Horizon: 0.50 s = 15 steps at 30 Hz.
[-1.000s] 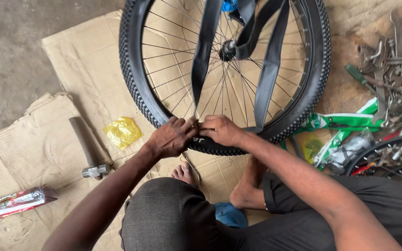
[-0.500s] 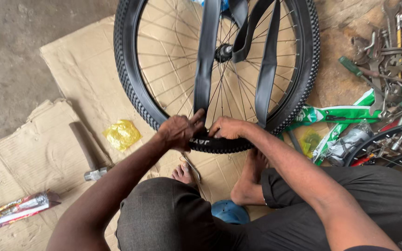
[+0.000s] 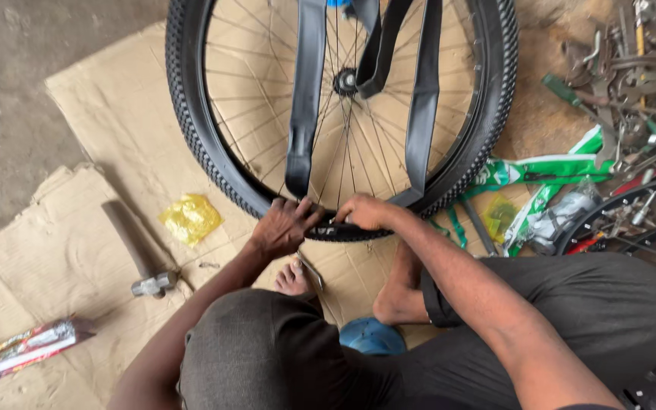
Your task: The person removes a bicycle tire from a rim using tire levers, then unpacks a new inner tube and inserts it into the tire. The person then seats the tire bead back onto the rim by hand.
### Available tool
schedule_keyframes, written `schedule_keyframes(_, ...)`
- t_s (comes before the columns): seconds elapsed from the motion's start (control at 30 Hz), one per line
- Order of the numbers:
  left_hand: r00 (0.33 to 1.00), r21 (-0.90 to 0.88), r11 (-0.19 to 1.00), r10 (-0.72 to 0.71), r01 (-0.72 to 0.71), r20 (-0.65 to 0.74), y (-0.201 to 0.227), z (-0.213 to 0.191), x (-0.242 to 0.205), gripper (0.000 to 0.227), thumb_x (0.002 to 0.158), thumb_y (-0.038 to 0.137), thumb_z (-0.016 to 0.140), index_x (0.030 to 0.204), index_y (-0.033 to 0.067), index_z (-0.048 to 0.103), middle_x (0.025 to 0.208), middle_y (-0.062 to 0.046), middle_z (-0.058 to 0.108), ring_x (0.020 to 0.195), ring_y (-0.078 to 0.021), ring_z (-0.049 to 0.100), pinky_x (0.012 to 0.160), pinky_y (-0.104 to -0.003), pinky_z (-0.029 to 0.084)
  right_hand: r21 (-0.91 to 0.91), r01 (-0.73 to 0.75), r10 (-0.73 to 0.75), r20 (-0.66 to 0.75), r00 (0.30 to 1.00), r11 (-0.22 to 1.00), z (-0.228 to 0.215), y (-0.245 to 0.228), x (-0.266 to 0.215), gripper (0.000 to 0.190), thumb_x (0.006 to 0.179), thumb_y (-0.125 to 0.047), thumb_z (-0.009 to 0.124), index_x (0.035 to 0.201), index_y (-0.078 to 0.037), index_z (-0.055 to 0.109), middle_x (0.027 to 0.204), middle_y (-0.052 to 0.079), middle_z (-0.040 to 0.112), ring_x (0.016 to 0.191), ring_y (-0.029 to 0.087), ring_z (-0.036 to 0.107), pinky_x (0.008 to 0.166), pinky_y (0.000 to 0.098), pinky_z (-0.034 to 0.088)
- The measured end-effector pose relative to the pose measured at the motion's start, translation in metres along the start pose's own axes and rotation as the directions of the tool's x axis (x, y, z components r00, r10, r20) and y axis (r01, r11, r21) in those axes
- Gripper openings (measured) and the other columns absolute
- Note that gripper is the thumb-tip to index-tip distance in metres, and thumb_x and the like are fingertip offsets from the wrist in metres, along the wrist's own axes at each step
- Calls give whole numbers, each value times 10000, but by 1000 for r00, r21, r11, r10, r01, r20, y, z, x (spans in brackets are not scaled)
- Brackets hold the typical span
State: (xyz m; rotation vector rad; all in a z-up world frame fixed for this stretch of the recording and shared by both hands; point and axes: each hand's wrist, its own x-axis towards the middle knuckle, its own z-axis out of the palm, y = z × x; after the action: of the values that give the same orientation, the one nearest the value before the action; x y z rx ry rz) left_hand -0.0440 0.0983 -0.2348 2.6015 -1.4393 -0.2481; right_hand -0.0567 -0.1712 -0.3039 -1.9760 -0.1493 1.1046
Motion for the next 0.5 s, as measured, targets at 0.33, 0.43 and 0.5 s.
schedule_keyframes(0.33,933,-116,991,-18,64,359,-12,10,22,599,696,198,731,1262,93,565,1135,-114,564,948,-288,626,701,-403,540,126,-108,143,-306,941,986,24,10,3,210,795,-145,781,959,-14,761,900,113,787,844,197,733,794,334,571)
schedule_keyframes(0.43,956,-44,999,5,8,295,-10,19,18,437,780,193,686,1187,51,619,1086,-121,580,933,-270,618,690,-391,538,113,-116,150,-371,916,987,26,-5,2,263,817,-245,803,988,-51,756,940,112,771,888,221,739,819,357,562)
schedule_keyframes(0.5,936,98,989,73,-113,344,-2,24,11,349,877,158,643,1197,18,637,1091,-131,591,908,-244,617,683,-360,542,0,-172,160,-368,916,985,30,-11,-1,249,830,-296,782,977,-95,778,936,113,776,886,266,734,809,402,555)
